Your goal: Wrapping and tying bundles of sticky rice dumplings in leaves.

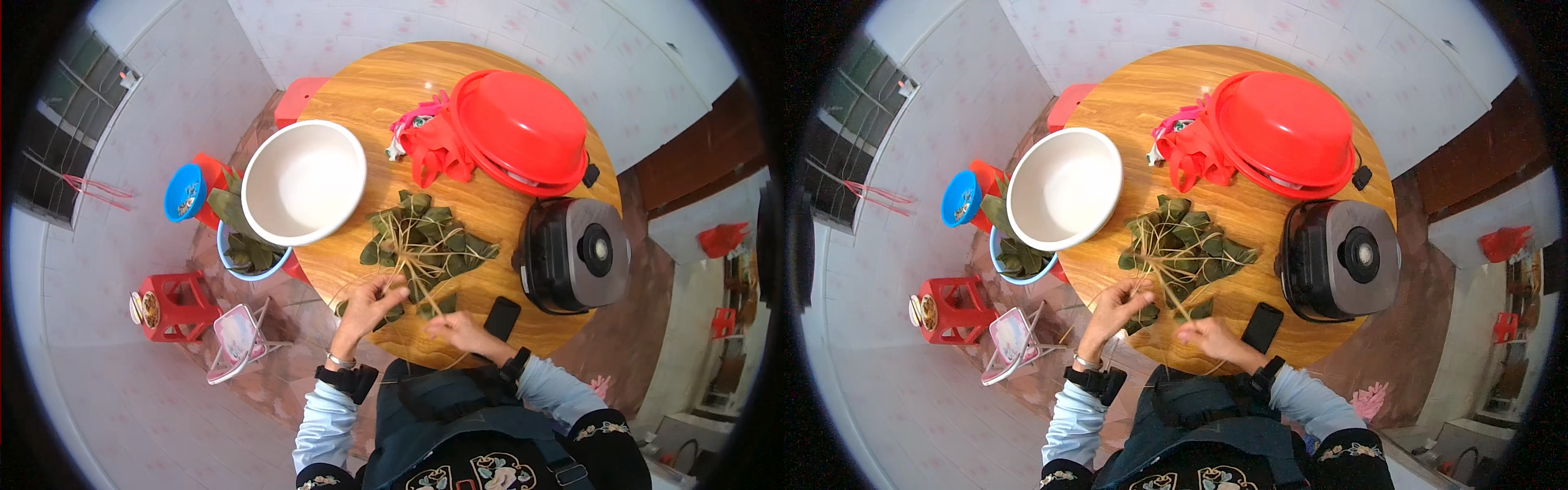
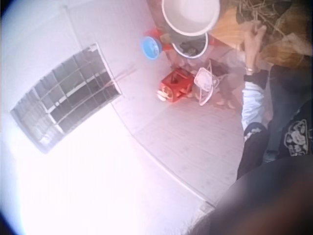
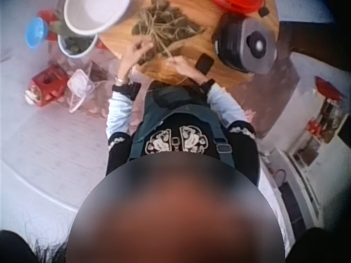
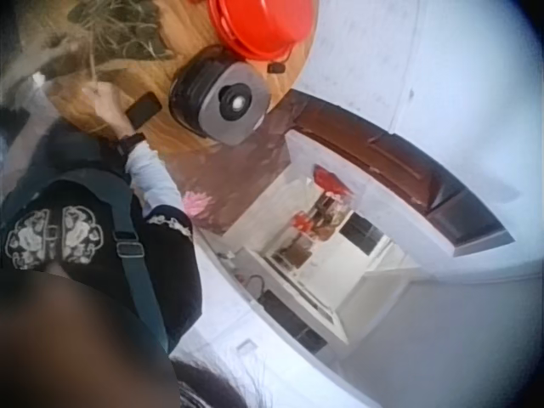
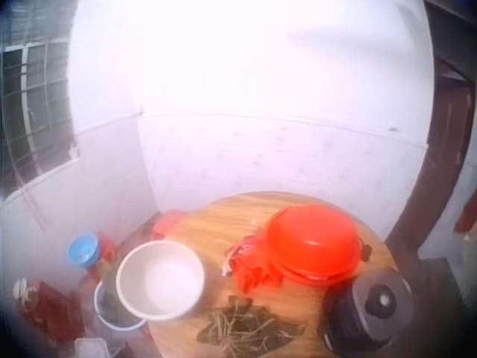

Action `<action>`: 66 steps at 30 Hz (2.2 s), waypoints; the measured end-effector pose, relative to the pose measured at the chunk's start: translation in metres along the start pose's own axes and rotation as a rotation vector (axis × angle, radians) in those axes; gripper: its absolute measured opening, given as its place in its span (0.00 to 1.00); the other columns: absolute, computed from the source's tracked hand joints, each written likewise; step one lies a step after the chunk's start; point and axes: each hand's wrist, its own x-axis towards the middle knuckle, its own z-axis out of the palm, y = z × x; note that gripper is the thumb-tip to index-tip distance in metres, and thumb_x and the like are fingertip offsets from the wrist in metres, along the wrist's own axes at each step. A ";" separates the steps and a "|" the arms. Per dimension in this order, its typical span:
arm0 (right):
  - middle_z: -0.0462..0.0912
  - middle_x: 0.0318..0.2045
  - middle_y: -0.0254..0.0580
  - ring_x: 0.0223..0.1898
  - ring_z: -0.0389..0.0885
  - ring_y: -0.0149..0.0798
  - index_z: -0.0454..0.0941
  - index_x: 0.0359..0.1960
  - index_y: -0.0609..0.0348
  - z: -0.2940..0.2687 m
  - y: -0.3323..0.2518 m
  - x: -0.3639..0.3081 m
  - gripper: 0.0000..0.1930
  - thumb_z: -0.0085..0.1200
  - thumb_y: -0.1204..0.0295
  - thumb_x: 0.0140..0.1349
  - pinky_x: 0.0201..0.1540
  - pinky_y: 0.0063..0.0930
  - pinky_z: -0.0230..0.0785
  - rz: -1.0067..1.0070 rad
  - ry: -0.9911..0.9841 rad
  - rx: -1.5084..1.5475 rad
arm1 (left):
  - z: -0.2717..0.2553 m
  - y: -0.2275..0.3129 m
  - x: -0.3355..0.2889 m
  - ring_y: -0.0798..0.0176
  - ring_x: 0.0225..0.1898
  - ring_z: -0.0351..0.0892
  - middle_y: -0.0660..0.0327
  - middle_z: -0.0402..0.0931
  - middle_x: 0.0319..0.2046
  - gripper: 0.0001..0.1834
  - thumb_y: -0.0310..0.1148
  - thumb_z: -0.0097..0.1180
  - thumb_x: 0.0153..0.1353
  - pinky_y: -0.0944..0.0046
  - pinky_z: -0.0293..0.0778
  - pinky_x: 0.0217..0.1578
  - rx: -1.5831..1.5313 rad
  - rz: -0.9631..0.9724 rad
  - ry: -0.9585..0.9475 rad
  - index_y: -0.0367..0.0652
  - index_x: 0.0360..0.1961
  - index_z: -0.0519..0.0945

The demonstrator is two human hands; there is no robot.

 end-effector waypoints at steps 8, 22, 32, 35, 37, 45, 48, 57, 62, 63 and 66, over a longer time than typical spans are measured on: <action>0.83 0.34 0.42 0.36 0.82 0.43 0.80 0.42 0.55 0.006 -0.016 -0.007 0.13 0.50 0.63 0.62 0.40 0.32 0.71 -0.071 -0.071 -0.138 | 0.015 -0.007 0.013 0.80 0.22 0.65 0.68 0.76 0.25 0.10 0.33 0.57 0.60 0.78 0.61 0.23 -0.119 0.018 -0.029 0.38 0.38 0.77; 0.78 0.35 0.43 0.37 0.78 0.48 0.77 0.38 0.60 -0.042 -0.023 0.057 0.10 0.52 0.68 0.60 0.38 0.34 0.69 -0.337 0.465 -0.241 | 0.020 0.026 0.030 0.81 0.16 0.59 0.70 0.72 0.18 0.07 0.33 0.51 0.63 0.79 0.53 0.17 -0.182 -0.003 -0.033 0.44 0.28 0.72; 0.80 0.25 0.45 0.27 0.79 0.45 0.79 0.32 0.63 -0.078 -0.048 0.024 0.06 0.55 0.73 0.56 0.30 0.32 0.70 -0.372 0.463 -0.281 | 0.018 0.035 0.037 0.81 0.16 0.59 0.72 0.70 0.17 0.07 0.33 0.51 0.63 0.79 0.53 0.17 -0.196 -0.009 -0.023 0.41 0.37 0.76; 0.79 0.22 0.42 0.23 0.78 0.36 0.79 0.31 0.64 -0.084 -0.058 0.011 0.06 0.55 0.74 0.56 0.26 0.27 0.67 -0.265 0.409 -0.149 | 0.023 0.041 0.040 0.81 0.16 0.59 0.73 0.68 0.17 0.09 0.32 0.52 0.62 0.78 0.54 0.17 -0.201 0.018 -0.027 0.40 0.40 0.76; 0.78 0.20 0.40 0.20 0.76 0.30 0.79 0.30 0.64 -0.089 -0.068 0.003 0.06 0.55 0.73 0.57 0.23 0.24 0.66 -0.178 0.367 -0.014 | 0.025 0.040 0.042 0.81 0.16 0.60 0.74 0.67 0.16 0.10 0.30 0.53 0.61 0.78 0.55 0.17 -0.233 0.039 -0.030 0.38 0.42 0.77; 0.76 0.19 0.33 0.15 0.73 0.24 0.75 0.30 0.65 -0.076 -0.042 -0.001 0.08 0.53 0.71 0.61 0.18 0.19 0.63 0.042 0.217 0.068 | 0.030 0.026 0.045 0.81 0.15 0.58 0.75 0.65 0.15 0.08 0.30 0.55 0.60 0.78 0.52 0.16 -0.124 0.001 -0.144 0.39 0.39 0.78; 0.77 0.19 0.34 0.16 0.74 0.25 0.75 0.31 0.65 -0.069 -0.025 0.010 0.07 0.53 0.72 0.61 0.18 0.21 0.63 0.036 0.292 0.185 | 0.029 0.018 0.045 0.82 0.16 0.57 0.75 0.65 0.16 0.06 0.30 0.55 0.60 0.78 0.52 0.16 -0.105 0.034 -0.099 0.39 0.37 0.78; 0.78 0.16 0.39 0.16 0.77 0.28 0.74 0.39 0.62 -0.057 -0.014 0.040 0.10 0.56 0.70 0.59 0.18 0.22 0.64 0.020 0.320 0.142 | 0.037 0.019 0.046 0.82 0.18 0.56 0.76 0.64 0.15 0.08 0.32 0.55 0.61 0.77 0.52 0.17 -0.152 0.019 -0.055 0.39 0.30 0.80; 0.78 0.16 0.39 0.16 0.77 0.29 0.74 0.35 0.62 -0.074 -0.038 0.023 0.08 0.55 0.70 0.59 0.18 0.22 0.64 -0.011 0.324 -0.013 | 0.030 0.017 0.043 0.81 0.19 0.57 0.75 0.65 0.16 0.10 0.35 0.54 0.61 0.76 0.54 0.19 -0.166 -0.014 -0.136 0.38 0.29 0.80; 0.78 0.16 0.39 0.16 0.78 0.29 0.75 0.34 0.63 -0.078 -0.042 0.019 0.07 0.55 0.71 0.59 0.18 0.22 0.64 -0.031 0.335 -0.024 | 0.029 0.017 0.042 0.81 0.19 0.57 0.75 0.65 0.16 0.11 0.35 0.54 0.61 0.75 0.54 0.19 -0.124 -0.008 -0.125 0.38 0.29 0.80; 0.79 0.17 0.38 0.17 0.79 0.29 0.75 0.32 0.63 -0.088 -0.044 0.014 0.06 0.54 0.72 0.59 0.18 0.22 0.65 0.033 0.338 0.047 | 0.031 0.022 0.040 0.80 0.18 0.56 0.75 0.63 0.15 0.11 0.35 0.54 0.60 0.74 0.52 0.18 -0.071 0.017 -0.097 0.39 0.26 0.78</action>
